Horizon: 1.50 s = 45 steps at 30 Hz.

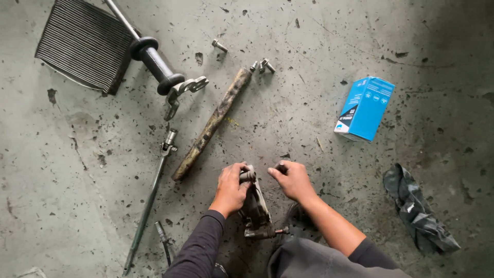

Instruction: The recorder is cleaning and applying grease to automotive brake caliper slide pins.

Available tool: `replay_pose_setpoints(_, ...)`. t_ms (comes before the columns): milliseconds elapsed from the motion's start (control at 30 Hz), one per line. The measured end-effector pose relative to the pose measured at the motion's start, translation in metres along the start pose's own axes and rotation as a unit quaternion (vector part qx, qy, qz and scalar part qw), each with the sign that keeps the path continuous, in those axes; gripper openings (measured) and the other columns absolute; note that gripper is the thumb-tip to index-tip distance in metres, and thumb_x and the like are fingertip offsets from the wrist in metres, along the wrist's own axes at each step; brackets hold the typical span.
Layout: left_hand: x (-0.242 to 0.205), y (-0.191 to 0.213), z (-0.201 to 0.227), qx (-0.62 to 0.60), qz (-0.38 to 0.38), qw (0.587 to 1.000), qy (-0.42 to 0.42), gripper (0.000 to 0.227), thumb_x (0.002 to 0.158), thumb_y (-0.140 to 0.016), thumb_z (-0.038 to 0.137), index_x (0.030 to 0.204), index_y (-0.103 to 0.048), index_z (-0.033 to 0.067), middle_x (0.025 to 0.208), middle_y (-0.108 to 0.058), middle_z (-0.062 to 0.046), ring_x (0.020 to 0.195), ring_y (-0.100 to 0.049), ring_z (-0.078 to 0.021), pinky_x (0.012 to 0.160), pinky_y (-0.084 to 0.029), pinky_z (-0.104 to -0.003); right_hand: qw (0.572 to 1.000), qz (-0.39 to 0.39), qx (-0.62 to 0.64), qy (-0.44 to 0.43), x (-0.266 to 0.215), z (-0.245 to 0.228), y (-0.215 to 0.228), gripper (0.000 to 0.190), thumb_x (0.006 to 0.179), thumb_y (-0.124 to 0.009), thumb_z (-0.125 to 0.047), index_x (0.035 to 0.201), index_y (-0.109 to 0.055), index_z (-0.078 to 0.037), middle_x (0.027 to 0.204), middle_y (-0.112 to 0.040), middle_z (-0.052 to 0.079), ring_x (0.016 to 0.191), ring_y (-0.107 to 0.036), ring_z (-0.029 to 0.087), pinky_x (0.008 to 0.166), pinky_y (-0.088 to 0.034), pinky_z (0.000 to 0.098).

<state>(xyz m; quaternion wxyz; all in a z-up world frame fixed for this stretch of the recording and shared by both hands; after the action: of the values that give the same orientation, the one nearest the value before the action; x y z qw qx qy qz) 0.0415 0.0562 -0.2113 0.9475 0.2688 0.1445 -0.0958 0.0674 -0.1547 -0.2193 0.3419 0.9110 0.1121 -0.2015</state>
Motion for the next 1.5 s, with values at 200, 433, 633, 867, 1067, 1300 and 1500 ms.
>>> replay_pose_setpoints(200,-0.002,0.003,-0.001,-0.011,-0.025,0.999,0.017,0.047,0.079,-0.075,0.01,0.122,-0.056,0.0108,0.138,-0.061,-0.011,0.131,-0.05,-0.036,0.111,-0.037,-0.045,0.96,-0.157,0.23,0.025,-0.011,-0.013,-0.031,0.025,0.087,-0.078,-0.014,0.111,-0.078,-0.005,0.091,-0.079,0.0,0.081,-0.066,0.006,0.075,-0.057,0.0275)
replay_pose_setpoints(433,0.0,0.002,0.0,0.01,-0.039,0.999,-0.01,0.046,0.08,-0.072,0.007,0.124,-0.059,0.012,0.14,-0.061,-0.013,0.133,-0.049,-0.0363,0.112,-0.036,-0.046,0.975,-0.093,0.146,0.138,-0.019,-0.033,-0.03,0.023,0.088,-0.078,-0.011,0.11,-0.076,-0.005,0.093,-0.078,0.009,0.079,-0.068,0.008,0.072,-0.057,0.029)
replay_pose_setpoints(633,-0.001,0.004,0.002,0.013,-0.027,0.999,-0.025,0.043,0.081,-0.07,0.005,0.123,-0.06,0.0111,0.138,-0.062,-0.012,0.131,-0.051,-0.0365,0.112,-0.038,-0.046,0.98,-0.121,0.147,0.065,-0.013,-0.054,-0.026,0.022,0.089,-0.075,-0.018,0.105,-0.073,-0.004,0.078,-0.074,0.01,0.068,-0.062,0.01,0.066,-0.055,0.031)
replay_pose_setpoints(867,0.0,0.0,-0.001,0.015,-0.02,1.0,-0.002,0.046,0.078,-0.072,0.004,0.122,-0.063,0.0117,0.134,-0.064,-0.011,0.13,-0.052,-0.0368,0.109,-0.041,-0.046,0.97,-0.174,0.136,0.099,-0.007,-0.044,-0.035,0.023,0.088,-0.074,-0.019,0.099,-0.068,0.0,0.074,-0.067,0.009,0.066,-0.054,0.011,0.062,-0.052,0.0325)
replay_pose_setpoints(1067,0.001,-0.001,-0.003,0.027,-0.013,1.0,-0.004,0.044,0.079,-0.074,0.006,0.121,-0.064,0.012,0.132,-0.064,-0.012,0.129,-0.052,-0.0375,0.109,-0.04,-0.046,0.914,-0.329,0.222,-0.087,-0.003,-0.031,-0.042,0.019,0.094,-0.068,-0.023,0.102,-0.069,-0.007,0.072,-0.059,-0.002,0.06,-0.051,0.011,0.052,-0.044,0.0312)
replay_pose_setpoints(1300,0.002,0.002,0.003,0.022,-0.022,0.999,0.004,0.042,0.081,-0.075,0.01,0.121,-0.063,0.0126,0.135,-0.064,-0.011,0.131,-0.05,-0.0377,0.11,-0.039,-0.046,0.889,-0.319,0.3,-0.132,-0.017,0.041,-0.008,0.027,0.095,-0.076,-0.026,0.095,-0.063,-0.002,0.072,-0.058,0.001,0.06,-0.056,0.013,0.053,-0.05,0.0326)
replay_pose_setpoints(1500,-0.001,-0.002,-0.006,0.022,-0.02,0.999,-0.033,0.046,0.08,-0.075,0.012,0.124,-0.064,0.0148,0.143,-0.062,-0.01,0.135,-0.049,-0.0375,0.113,-0.036,-0.048,0.924,-0.027,0.317,-0.212,-0.041,0.142,0.084,0.021,0.094,-0.069,-0.021,0.098,-0.069,-0.001,0.078,-0.069,0.007,0.069,-0.067,0.016,0.059,-0.053,0.0335)
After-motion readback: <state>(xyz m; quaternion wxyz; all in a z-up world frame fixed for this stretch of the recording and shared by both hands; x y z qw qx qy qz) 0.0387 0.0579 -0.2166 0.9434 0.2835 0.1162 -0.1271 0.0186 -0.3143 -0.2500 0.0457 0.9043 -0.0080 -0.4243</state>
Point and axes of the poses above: each hand's wrist, its own x-axis towards the middle knuckle, its own y-axis out of the back of the hand, z = x × y, the point moved 5 cm from there along x, towards the middle knuckle
